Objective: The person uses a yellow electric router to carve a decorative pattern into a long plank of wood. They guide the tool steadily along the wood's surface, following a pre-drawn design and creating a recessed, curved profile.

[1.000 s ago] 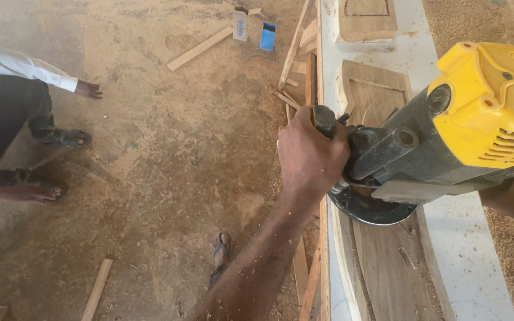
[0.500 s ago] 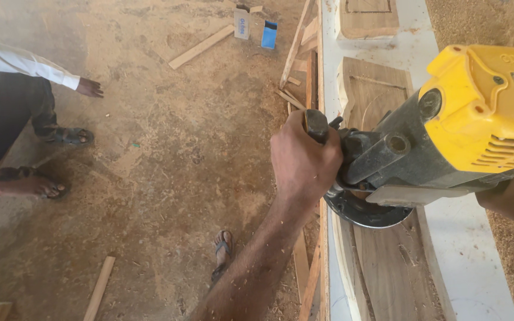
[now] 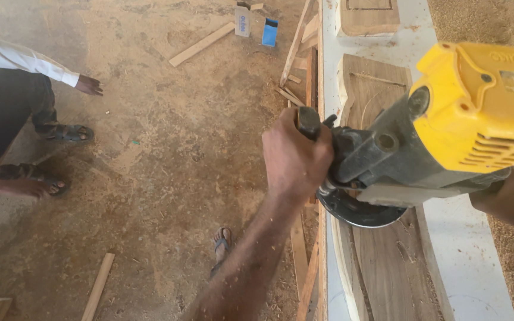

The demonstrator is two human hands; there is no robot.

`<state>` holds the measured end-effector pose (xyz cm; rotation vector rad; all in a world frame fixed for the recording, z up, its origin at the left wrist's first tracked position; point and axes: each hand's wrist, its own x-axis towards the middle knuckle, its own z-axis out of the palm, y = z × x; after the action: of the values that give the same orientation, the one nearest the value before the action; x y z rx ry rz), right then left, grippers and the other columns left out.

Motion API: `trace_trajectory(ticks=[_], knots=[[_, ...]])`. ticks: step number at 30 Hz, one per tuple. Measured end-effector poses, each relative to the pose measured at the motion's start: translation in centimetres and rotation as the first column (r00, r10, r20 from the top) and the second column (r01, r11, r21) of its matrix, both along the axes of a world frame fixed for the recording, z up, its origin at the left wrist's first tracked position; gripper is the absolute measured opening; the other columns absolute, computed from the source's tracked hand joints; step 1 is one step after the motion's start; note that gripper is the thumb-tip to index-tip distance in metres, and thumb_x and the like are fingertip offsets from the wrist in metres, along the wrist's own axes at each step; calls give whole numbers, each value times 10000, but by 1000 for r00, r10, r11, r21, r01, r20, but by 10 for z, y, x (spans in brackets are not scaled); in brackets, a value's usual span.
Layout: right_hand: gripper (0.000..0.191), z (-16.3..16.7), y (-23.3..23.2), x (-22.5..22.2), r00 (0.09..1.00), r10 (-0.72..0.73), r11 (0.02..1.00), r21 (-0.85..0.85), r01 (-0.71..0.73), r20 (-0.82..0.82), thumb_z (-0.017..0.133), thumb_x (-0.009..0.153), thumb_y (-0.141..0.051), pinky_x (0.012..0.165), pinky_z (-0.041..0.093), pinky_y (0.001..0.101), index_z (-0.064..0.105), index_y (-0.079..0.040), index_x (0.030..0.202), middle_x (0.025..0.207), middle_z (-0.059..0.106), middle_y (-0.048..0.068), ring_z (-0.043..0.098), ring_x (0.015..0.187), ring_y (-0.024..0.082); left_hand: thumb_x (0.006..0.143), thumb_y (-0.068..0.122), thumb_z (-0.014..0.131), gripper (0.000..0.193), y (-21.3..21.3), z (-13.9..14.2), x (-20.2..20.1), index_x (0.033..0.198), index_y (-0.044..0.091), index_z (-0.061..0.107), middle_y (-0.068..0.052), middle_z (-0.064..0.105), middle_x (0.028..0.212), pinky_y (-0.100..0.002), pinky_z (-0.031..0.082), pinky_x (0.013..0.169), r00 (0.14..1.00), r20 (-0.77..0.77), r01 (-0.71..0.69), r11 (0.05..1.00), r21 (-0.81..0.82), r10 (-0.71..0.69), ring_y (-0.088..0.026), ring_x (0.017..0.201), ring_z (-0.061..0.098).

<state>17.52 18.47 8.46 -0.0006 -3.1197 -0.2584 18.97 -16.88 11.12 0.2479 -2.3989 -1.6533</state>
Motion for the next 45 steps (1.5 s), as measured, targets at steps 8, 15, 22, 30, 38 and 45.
trace_trajectory(ticks=[8, 15, 22, 30, 38, 45], knots=[[229, 12, -10, 24, 912, -289, 957, 121, 265, 290, 771, 904, -259, 652, 621, 325, 776, -74, 1039, 812, 763, 118, 709, 641, 195, 832, 156, 667, 114, 0, -10, -16, 843, 42, 671, -70, 699, 717, -335, 591, 548, 998, -54, 27, 1000, -9, -28, -154, 553, 653], [390, 15, -16, 42, 997, 7, 994, 105, 1, -79, 859, 708, -349, 793, 576, 312, 671, -113, 956, 823, 725, 28, 710, 719, 149, 772, 151, 681, 129, -2, -9, -16, 742, 28, 656, -106, 696, 662, -405, 542, 647, 984, -178, 3, 994, -105, -21, -206, 598, 660], [279, 33, -35, 49, 986, -153, 984, 105, 145, 64, 817, 804, -324, 750, 560, 314, 698, -164, 1000, 806, 774, -16, 719, 681, 119, 811, 140, 658, 71, -1, -18, -25, 790, 78, 685, -57, 704, 697, -347, 574, 582, 994, -101, 21, 996, -85, -29, -152, 579, 637], [222, 34, -38, 49, 969, -218, 976, 35, 215, 118, 811, 819, -323, 733, 558, 338, 705, -185, 956, 801, 694, -6, 662, 689, 131, 808, 118, 698, 89, -2, -21, -20, 773, 36, 704, -72, 691, 691, -355, 518, 566, 966, -255, -10, 976, -217, -47, -164, 571, 613], [195, 30, -25, 54, 998, -65, 998, -24, 65, -7, 768, 789, -281, 677, 569, 369, 661, -153, 892, 739, 692, 18, 649, 634, 163, 803, 125, 645, 146, 10, -14, -9, 729, 0, 659, -97, 672, 642, -372, 509, 561, 980, -198, 0, 987, -161, -32, -189, 560, 613], [268, 25, -15, 51, 999, -51, 999, 1, 50, 4, 793, 732, -290, 671, 577, 388, 636, -144, 894, 727, 693, 33, 663, 637, 175, 790, 145, 654, 181, 19, -19, -7, 726, -24, 656, -107, 665, 624, -385, 504, 590, 969, -248, -26, 986, -163, -16, -198, 564, 616]])
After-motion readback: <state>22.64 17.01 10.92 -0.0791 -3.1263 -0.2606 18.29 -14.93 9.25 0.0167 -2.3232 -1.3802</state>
